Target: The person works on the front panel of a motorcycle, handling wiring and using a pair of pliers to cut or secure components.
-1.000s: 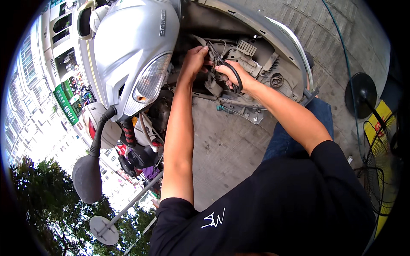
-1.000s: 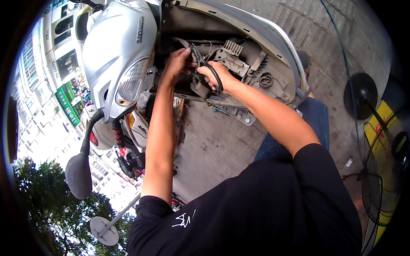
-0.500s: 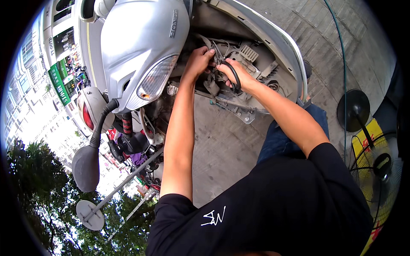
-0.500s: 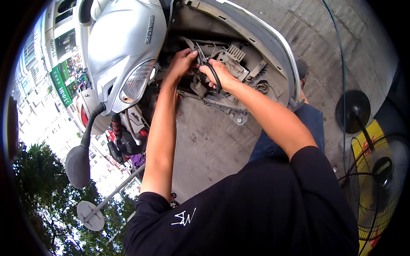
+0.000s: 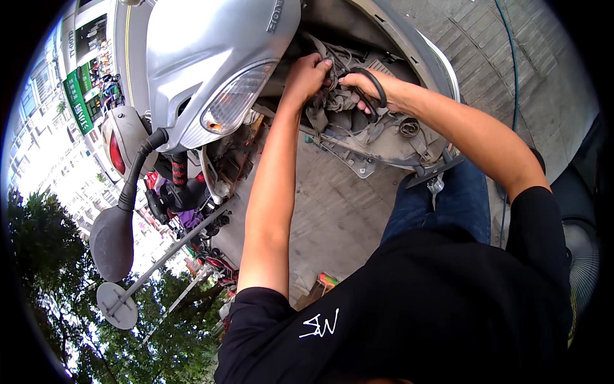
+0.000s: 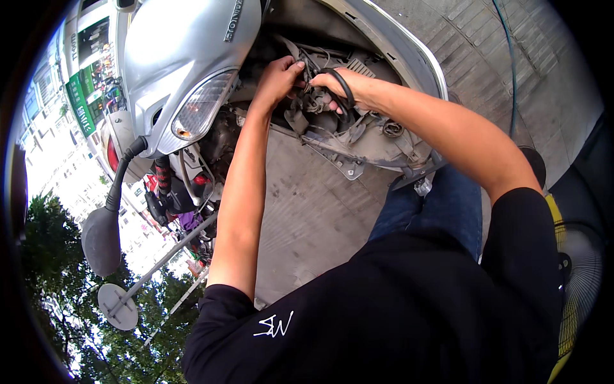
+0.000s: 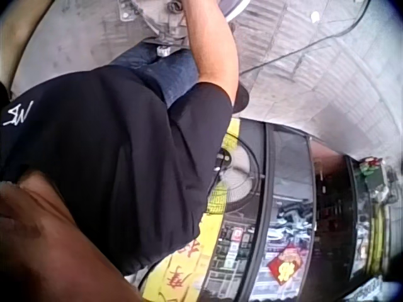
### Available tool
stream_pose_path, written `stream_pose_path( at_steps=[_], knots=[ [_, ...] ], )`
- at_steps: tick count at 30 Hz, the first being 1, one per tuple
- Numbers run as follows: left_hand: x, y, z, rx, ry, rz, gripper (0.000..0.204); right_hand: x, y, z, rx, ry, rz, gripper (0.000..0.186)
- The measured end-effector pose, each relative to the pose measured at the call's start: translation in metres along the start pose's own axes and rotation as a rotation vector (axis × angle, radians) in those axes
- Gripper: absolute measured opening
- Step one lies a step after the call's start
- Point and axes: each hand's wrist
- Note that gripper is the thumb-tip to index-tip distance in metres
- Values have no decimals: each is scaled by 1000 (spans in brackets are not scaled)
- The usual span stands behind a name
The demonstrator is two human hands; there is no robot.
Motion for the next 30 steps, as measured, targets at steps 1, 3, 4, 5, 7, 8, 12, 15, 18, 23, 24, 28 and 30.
stream_pose_path(
  at_steps=[1,3,4,5,7,8,12,15,18,23,24,28,30],
  knots=[
    [0,1,0,41,-19,-18,28,3,-2,-7,86,-12,-41,43],
    [0,2,2,-17,8,-22,27,5,-6,-16,170,-41,-47,43],
    [-2,2,2,-44,24,-20,27,5,-7,-19,194,-56,-59,43],
    [-2,1,3,-44,31,-17,26,5,-7,-20,216,-61,-70,42],
    [0,-1,4,-42,46,-14,25,7,-5,-21,261,-73,-89,41],
    [1,-1,5,-52,48,-14,24,8,-3,-21,242,-68,-108,40],
    [-1,1,4,-88,53,-17,23,20,7,-11,178,-7,-192,34],
    [-1,1,5,-95,62,-23,23,19,17,-16,128,-57,-226,33],
    [0,5,8,-96,71,-20,22,11,8,-31,200,-150,-72,25],
    [1,3,3,-86,91,14,21,2,-31,-33,381,-123,53,21],
    [0,4,4,-82,61,5,20,-10,-34,-36,293,-135,52,22],
    [-10,14,-21,-31,-144,-85,27,-31,-77,-23,178,-84,153,26],
    [-22,39,-41,27,-375,-206,33,-40,-81,-22,53,-27,207,27]
  ],
)
Point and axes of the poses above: each hand's wrist, its own x-axis towards the middle knuckle, its own z-axis out of the back of the hand, y = z × x, and after that the axes turned 2 degrees about -y, right-handed
